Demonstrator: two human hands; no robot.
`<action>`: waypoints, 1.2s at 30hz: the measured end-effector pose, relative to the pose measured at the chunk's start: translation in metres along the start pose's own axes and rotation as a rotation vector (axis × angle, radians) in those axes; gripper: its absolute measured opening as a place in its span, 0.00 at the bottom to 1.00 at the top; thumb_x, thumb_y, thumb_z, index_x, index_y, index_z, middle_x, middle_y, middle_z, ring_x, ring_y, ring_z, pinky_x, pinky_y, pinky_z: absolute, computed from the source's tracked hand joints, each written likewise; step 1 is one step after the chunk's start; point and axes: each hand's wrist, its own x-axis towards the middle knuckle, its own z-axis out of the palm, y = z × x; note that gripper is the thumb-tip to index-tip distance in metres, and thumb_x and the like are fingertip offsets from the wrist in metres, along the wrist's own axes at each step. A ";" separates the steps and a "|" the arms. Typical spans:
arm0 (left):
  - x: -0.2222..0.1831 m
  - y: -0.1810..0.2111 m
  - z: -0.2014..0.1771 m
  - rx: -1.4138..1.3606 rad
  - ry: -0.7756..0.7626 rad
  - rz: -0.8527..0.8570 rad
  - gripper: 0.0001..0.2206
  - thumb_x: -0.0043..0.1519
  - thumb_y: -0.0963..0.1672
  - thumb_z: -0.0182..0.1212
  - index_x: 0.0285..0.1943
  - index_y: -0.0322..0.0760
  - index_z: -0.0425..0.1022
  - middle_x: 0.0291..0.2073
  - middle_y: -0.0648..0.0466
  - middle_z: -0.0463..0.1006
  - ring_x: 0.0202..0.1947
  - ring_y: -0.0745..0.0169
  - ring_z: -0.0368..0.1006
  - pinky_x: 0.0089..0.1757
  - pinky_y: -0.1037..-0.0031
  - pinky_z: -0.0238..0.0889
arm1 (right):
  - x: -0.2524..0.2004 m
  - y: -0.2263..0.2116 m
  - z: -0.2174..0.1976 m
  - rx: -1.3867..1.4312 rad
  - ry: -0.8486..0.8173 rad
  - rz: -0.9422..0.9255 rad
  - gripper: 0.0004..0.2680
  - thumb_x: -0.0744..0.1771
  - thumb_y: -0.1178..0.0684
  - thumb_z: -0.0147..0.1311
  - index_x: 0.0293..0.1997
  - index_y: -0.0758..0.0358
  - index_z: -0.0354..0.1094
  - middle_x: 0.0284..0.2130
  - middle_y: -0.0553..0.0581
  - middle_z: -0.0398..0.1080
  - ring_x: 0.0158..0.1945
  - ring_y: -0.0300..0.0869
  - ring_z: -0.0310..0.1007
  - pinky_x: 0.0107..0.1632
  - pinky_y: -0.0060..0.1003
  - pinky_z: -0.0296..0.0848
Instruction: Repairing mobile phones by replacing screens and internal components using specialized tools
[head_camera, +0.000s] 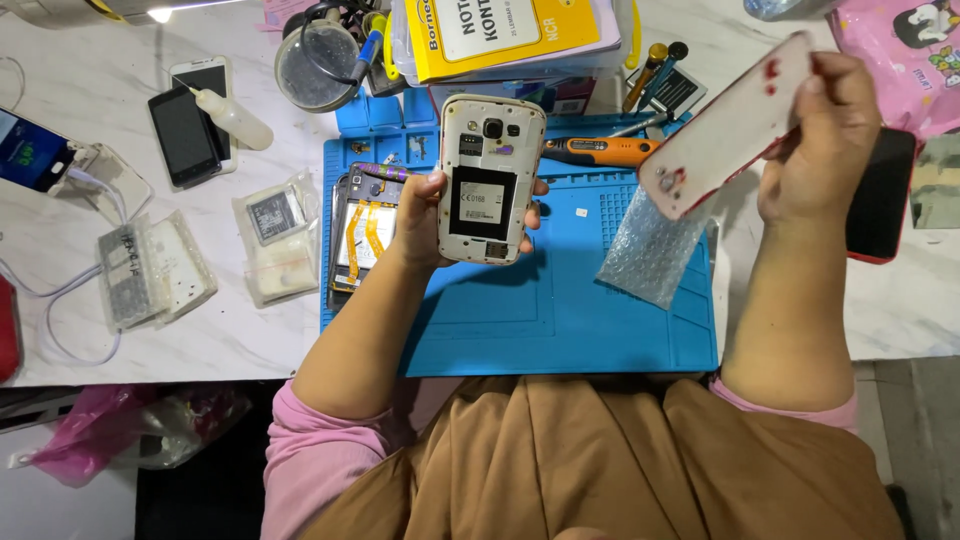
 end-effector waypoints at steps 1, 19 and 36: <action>-0.001 -0.001 -0.001 -0.001 -0.002 0.000 0.44 0.59 0.53 0.65 0.81 0.31 0.49 0.63 0.36 0.69 0.56 0.42 0.72 0.54 0.49 0.70 | -0.003 -0.003 0.001 -0.161 -0.132 0.180 0.04 0.72 0.55 0.53 0.52 0.57 0.67 0.36 0.48 0.65 0.38 0.34 0.62 0.42 0.29 0.60; -0.001 -0.002 -0.011 0.068 0.014 0.048 0.43 0.60 0.54 0.62 0.80 0.30 0.50 0.66 0.35 0.66 0.58 0.40 0.71 0.56 0.48 0.71 | -0.005 -0.040 0.020 -1.109 -0.815 0.306 0.06 0.70 0.57 0.49 0.45 0.63 0.73 0.39 0.57 0.72 0.42 0.47 0.68 0.45 0.43 0.63; -0.001 -0.004 -0.012 0.120 0.012 0.152 0.40 0.64 0.59 0.55 0.79 0.34 0.54 0.68 0.37 0.66 0.62 0.38 0.70 0.58 0.46 0.68 | -0.012 -0.043 0.031 -1.026 -0.997 0.519 0.12 0.66 0.57 0.56 0.54 0.56 0.69 0.42 0.56 0.76 0.45 0.43 0.74 0.51 0.38 0.71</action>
